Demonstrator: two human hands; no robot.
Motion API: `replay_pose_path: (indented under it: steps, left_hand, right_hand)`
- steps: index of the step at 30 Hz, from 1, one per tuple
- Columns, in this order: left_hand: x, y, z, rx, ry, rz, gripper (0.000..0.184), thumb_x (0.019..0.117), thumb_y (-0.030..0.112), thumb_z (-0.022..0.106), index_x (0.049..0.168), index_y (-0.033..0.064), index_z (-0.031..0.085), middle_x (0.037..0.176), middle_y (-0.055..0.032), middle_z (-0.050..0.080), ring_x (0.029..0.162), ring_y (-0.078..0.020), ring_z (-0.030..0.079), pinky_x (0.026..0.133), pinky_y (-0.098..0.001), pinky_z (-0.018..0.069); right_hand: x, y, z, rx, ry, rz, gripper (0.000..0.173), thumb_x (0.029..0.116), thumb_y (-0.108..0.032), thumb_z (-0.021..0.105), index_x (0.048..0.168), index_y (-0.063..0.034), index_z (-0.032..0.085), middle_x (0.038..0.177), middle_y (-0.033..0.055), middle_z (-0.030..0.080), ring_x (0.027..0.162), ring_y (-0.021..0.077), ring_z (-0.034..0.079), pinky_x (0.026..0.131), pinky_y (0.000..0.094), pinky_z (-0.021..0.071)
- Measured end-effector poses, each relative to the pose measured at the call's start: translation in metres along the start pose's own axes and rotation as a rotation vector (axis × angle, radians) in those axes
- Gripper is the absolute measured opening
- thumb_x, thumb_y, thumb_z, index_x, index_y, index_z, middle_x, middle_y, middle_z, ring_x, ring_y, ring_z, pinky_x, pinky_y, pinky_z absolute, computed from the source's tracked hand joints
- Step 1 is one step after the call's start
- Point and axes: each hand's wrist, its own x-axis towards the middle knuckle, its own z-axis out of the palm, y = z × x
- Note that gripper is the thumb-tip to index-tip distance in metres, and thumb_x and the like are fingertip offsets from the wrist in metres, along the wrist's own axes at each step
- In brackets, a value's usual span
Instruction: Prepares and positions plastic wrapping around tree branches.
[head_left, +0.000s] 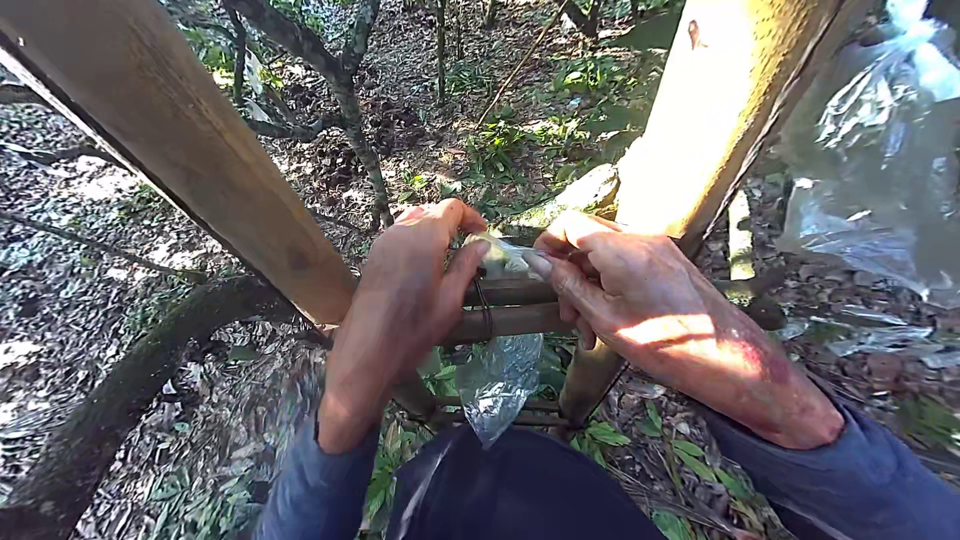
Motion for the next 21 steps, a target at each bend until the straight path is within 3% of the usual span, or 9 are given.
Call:
replay_pose_path:
  steps: [2,3,5,8,11,13,16,19,21]
  left_hand:
    - [-0.028,0.011,-0.009,-0.229,0.134,0.105,0.028,0.0996,0.02,0.064,0.125,0.0112,0.069,0.12,0.0,0.071,0.108,-0.0143,0.067,0.093,-0.036,0.058]
    - [-0.044,0.012,-0.009,-0.455,0.148,0.164,0.025,0.0993,0.016,0.065,0.121,0.0064,0.07,0.116,-0.005,0.073,0.103,-0.018,0.07,0.089,-0.0374,0.0618]
    - [-0.079,0.003,-0.003,-0.799,-0.004,0.198,0.018,0.101,0.019,0.065,0.107,0.0047,0.074,0.104,-0.0074,0.076,0.096,-0.0197,0.074,0.086,-0.0384,0.0642]
    - [-0.12,-0.022,0.028,-0.734,-0.111,0.095,0.018,0.1016,0.021,0.064,0.1,0.0078,0.077,0.096,-0.0014,0.076,0.091,-0.0108,0.072,0.085,-0.0298,0.0607]
    - [-0.14,-0.035,0.074,-0.559,0.116,-0.122,0.018,0.1008,0.024,0.064,0.101,0.0122,0.078,0.095,0.0034,0.076,0.084,-0.0062,0.071,0.078,-0.0251,0.0609]
    - [-0.139,-0.032,0.09,-0.62,0.229,-0.19,0.017,0.1005,0.019,0.065,0.103,0.0082,0.078,0.097,-0.0002,0.077,0.083,-0.0088,0.072,0.076,-0.0256,0.062]
    - [-0.128,-0.025,0.108,-0.724,0.335,-0.222,0.016,0.0993,0.009,0.063,0.105,0.0016,0.076,0.099,-0.0047,0.077,0.09,-0.0139,0.075,0.084,-0.0289,0.0633]
    - [-0.116,-0.022,0.13,-0.791,0.512,-0.246,0.015,0.0976,0.003,0.06,0.1,-0.002,0.074,0.091,-0.0049,0.078,0.082,-0.0137,0.076,0.078,-0.0289,0.0648]
    - [-0.107,-0.017,0.131,-0.854,0.561,-0.231,0.016,0.099,0.002,0.058,0.104,-0.0034,0.072,0.091,-0.0052,0.078,0.079,-0.0151,0.076,0.072,-0.0306,0.0662]
  right_hand:
    - [0.0,-0.001,-0.001,-0.033,0.009,-0.003,0.022,0.106,-0.033,0.051,0.106,-0.0179,0.067,0.07,-0.0093,0.063,0.052,0.0,0.059,0.048,0.0198,0.0539]
    - [0.0,-0.001,-0.002,-0.048,0.002,0.005,0.022,0.106,-0.034,0.05,0.106,-0.0194,0.067,0.07,-0.0101,0.062,0.053,-0.0005,0.058,0.048,0.0192,0.0529]
    - [0.0,-0.002,-0.006,-0.078,-0.031,0.023,0.023,0.1063,-0.037,0.049,0.107,-0.0218,0.066,0.068,-0.0109,0.062,0.051,-0.0001,0.058,0.047,0.0203,0.0518]
    - [0.004,-0.005,-0.005,-0.154,-0.053,0.011,0.024,0.1059,-0.035,0.048,0.111,-0.0201,0.067,0.067,-0.0096,0.062,0.05,0.0014,0.058,0.046,0.0216,0.053]
    - [0.01,-0.01,-0.005,-0.268,-0.086,-0.03,0.026,0.1045,-0.031,0.049,0.111,-0.0175,0.071,0.071,-0.0063,0.064,0.054,0.0056,0.058,0.051,0.0273,0.0526]
    - [0.014,-0.011,-0.008,-0.355,-0.115,-0.104,0.026,0.1019,-0.027,0.049,0.106,-0.0168,0.073,0.072,-0.0052,0.062,0.055,0.0076,0.057,0.052,0.0289,0.0508]
    - [0.024,-0.016,-0.012,-0.446,-0.163,-0.198,0.024,0.0989,-0.022,0.051,0.104,-0.014,0.073,0.069,-0.0008,0.062,0.056,0.0151,0.061,0.051,0.0361,0.0519]
    - [0.025,-0.016,-0.014,-0.486,-0.221,-0.253,0.014,0.0935,-0.016,0.058,0.092,-0.0108,0.071,0.064,0.0025,0.059,0.053,0.0199,0.059,0.047,0.0395,0.0488]
    - [0.026,-0.016,-0.018,-0.57,-0.333,-0.27,0.007,0.0921,-0.011,0.063,0.093,-0.012,0.07,0.068,0.0035,0.058,0.056,0.0222,0.06,0.049,0.0401,0.0492]
